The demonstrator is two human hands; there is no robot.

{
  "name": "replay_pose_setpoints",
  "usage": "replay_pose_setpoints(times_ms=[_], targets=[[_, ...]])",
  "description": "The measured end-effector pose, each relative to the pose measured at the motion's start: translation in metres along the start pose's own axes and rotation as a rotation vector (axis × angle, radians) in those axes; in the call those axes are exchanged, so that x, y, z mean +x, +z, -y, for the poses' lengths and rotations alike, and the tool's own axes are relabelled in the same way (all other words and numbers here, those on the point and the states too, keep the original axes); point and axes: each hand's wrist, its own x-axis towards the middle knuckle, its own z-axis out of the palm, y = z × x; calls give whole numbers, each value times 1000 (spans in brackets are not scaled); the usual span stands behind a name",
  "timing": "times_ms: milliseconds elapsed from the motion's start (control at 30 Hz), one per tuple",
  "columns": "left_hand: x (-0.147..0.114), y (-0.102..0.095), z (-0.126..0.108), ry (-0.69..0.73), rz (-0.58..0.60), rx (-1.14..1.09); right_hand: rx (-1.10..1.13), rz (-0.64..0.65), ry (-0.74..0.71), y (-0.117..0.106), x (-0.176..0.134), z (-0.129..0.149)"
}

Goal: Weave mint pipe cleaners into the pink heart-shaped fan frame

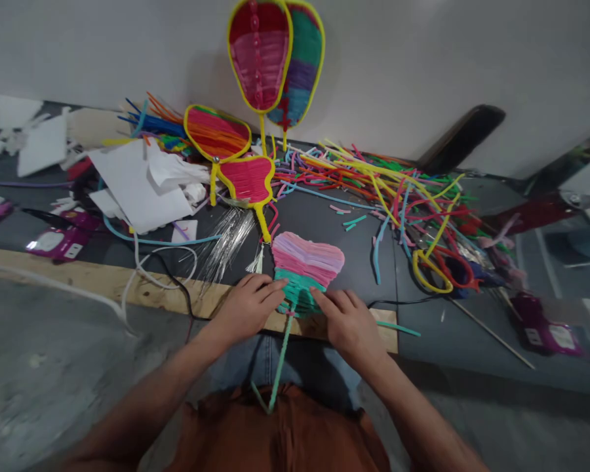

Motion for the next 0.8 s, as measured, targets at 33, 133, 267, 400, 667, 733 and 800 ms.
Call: replay_pose_setpoints(times_ms=[33, 133, 267, 400, 667, 733, 800], targets=[[1, -1, 1, 15, -1, -6, -12, 33, 3, -2, 4, 2], [4, -2, 3, 38, 7, -14, -36, 127, 12, -7, 16, 11], [4, -1, 4, 29, 9, -17, -59, 188, 50, -9, 25, 17], [1, 2, 3, -8, 19, -43, -52, 220, 66, -11, 27, 16], [2, 4, 1, -43, 29, 25, -72, 236, 78, -16, 39, 19], [3, 4, 1, -62, 38, 32, -90, 243, 92, -17, 43, 22], [3, 5, 1, -73, 40, 32, -89, 247, 103, -16, 45, 22]])
